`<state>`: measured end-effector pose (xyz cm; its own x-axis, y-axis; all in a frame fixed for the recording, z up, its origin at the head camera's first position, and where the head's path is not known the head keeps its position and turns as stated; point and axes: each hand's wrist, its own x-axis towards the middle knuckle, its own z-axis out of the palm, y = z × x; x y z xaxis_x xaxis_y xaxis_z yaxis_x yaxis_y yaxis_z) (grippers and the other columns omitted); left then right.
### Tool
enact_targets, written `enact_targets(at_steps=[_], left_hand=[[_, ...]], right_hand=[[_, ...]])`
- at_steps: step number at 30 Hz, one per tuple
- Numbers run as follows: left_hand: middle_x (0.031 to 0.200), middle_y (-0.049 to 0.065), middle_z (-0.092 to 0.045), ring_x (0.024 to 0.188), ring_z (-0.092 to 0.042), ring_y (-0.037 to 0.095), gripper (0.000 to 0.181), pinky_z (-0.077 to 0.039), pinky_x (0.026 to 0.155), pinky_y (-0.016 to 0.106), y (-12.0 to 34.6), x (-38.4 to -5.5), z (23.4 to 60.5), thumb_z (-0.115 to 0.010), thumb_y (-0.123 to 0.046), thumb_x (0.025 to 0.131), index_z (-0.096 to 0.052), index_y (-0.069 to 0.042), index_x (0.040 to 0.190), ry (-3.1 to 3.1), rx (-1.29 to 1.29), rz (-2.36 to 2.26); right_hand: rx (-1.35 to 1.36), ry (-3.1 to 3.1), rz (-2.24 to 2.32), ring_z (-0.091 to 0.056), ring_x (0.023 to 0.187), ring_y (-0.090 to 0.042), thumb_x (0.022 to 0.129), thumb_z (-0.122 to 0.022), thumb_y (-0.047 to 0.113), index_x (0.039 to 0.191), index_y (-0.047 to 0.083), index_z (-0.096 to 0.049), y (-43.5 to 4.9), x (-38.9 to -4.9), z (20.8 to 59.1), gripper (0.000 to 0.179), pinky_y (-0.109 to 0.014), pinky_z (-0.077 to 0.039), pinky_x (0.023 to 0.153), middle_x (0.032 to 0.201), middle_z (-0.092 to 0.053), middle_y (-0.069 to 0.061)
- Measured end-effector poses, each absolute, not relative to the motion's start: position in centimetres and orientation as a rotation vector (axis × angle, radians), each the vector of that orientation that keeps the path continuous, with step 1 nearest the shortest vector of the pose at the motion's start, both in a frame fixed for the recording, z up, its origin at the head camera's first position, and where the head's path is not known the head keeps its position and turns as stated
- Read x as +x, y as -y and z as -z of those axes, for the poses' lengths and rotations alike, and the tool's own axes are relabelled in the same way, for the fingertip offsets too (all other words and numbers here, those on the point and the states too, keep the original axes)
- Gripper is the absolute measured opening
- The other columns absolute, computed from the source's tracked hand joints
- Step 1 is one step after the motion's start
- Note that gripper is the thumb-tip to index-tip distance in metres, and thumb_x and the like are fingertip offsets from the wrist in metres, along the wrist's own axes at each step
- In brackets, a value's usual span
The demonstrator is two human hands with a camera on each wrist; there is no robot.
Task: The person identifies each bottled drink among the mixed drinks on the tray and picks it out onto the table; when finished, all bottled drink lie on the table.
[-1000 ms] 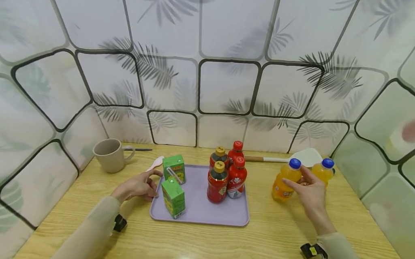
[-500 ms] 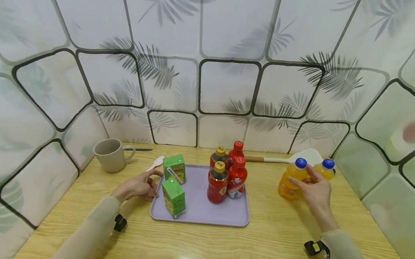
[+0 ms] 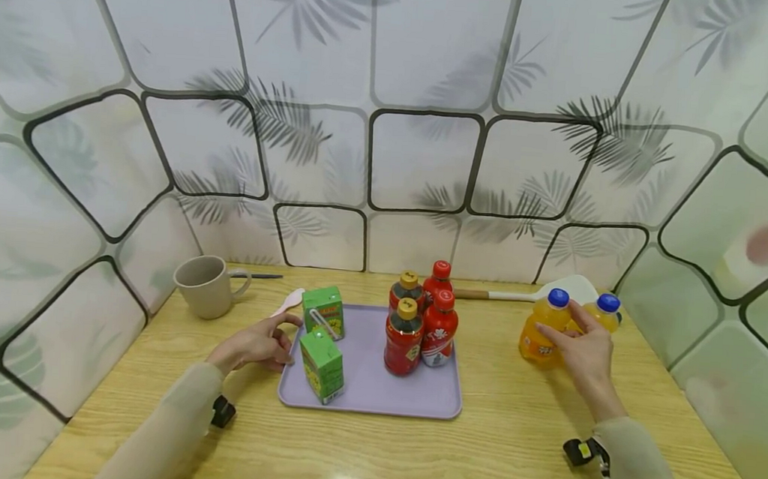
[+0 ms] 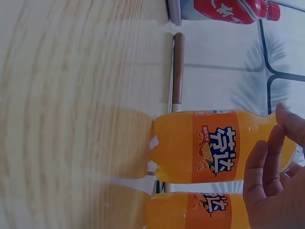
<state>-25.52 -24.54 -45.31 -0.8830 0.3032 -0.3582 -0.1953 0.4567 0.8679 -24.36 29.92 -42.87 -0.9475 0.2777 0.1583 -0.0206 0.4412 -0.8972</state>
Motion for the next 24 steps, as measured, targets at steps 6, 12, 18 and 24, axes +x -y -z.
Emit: enact_targets(at_steps=[6, 12, 18, 24], left_hand=[[0.087, 0.009, -0.051, 0.075, -0.055, 0.018, 0.070, -0.061, 0.065, 0.031, 24.53, -25.54, 45.32, -0.069, 0.008, 0.081, -0.036, -0.008, 0.141, -2.241, 0.088, -1.428], [0.087, 0.009, -0.050, 0.076, -0.055, 0.019, 0.069, -0.061, 0.065, 0.031, 24.60, -25.49, 45.56, -0.068, 0.009, 0.081, -0.036, -0.006, 0.140, -2.234, 0.083, -1.434], [0.087, 0.009, -0.051, 0.076, -0.055, 0.018, 0.069, -0.061, 0.065, 0.031, 24.72, -25.42, 45.62, -0.068, 0.010, 0.081, -0.036, -0.005, 0.140, -2.235, 0.090, -1.441], [0.087, 0.009, -0.051, 0.076, -0.055, 0.018, 0.070, -0.061, 0.065, 0.031, 24.58, -25.42, 45.42, -0.068, 0.009, 0.081, -0.036, -0.006, 0.141, -2.243, 0.093, -1.436]], right_hand=[[-0.256, 2.440, -1.475, -0.053, 0.074, 0.008, 0.086, -0.075, 0.036, 0.152, 0.009, -0.033, -29.77, -24.42, 42.67, 0.082, 0.002, -0.044, 0.071, 0.153, -0.037, -0.019], [-0.281, 2.447, -1.449, -0.054, 0.073, 0.008, 0.086, -0.074, 0.036, 0.152, 0.009, -0.034, -29.54, -24.17, 42.52, 0.082, 0.000, -0.044, 0.069, 0.151, -0.042, -0.018], [-0.307, 2.422, -1.420, -0.054, 0.065, 0.005, 0.087, -0.074, 0.034, 0.150, 0.008, -0.037, -29.29, -24.25, 42.35, 0.078, -0.006, -0.049, 0.062, 0.132, -0.056, -0.022], [-0.333, 2.391, -1.413, -0.053, 0.065, 0.008, 0.086, -0.074, 0.034, 0.148, 0.008, -0.040, -29.17, -24.21, 41.97, 0.076, -0.003, -0.046, 0.061, 0.147, -0.046, -0.020]])
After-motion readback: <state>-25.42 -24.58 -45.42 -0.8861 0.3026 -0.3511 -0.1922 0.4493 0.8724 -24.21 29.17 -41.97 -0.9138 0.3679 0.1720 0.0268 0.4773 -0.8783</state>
